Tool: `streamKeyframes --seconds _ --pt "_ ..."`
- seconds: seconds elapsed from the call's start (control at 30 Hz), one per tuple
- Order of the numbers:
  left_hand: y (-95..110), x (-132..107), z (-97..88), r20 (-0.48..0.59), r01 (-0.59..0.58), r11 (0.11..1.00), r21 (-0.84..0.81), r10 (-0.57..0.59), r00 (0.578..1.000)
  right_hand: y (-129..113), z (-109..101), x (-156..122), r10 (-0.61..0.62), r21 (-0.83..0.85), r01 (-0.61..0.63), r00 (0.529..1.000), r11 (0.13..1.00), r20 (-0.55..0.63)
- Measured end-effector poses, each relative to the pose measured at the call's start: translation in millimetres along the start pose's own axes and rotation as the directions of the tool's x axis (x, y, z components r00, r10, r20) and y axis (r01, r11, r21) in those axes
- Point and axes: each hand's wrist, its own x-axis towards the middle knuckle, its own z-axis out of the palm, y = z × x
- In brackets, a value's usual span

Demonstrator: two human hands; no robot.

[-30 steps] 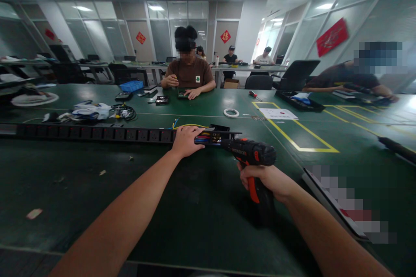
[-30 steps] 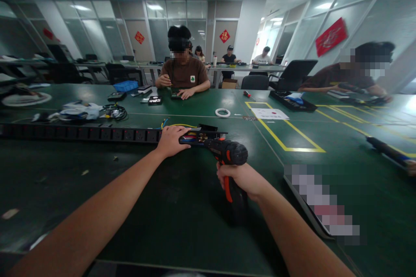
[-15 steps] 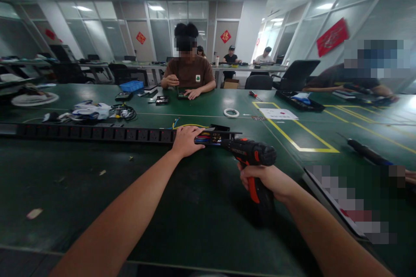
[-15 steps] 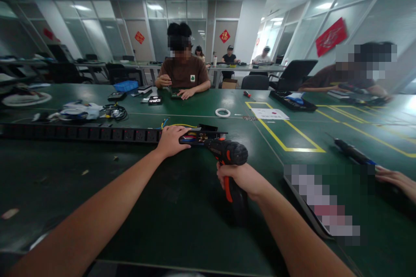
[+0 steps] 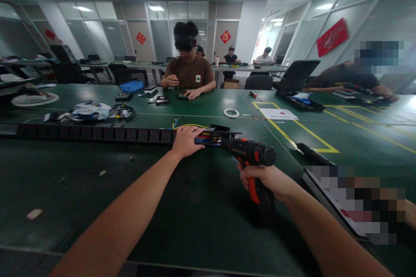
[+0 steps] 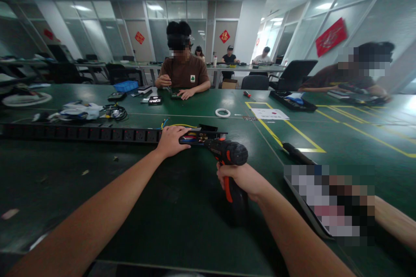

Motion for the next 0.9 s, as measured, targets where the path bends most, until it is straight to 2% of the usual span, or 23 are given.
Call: streamKeyframes --seconds 0.9 --pt "1.7 0.0 -2.7 0.026 0.018 1.0 -0.004 -0.018 0.999 1.1 -2.5 0.0 -0.003 -0.018 0.003 1.0 1.0 0.031"
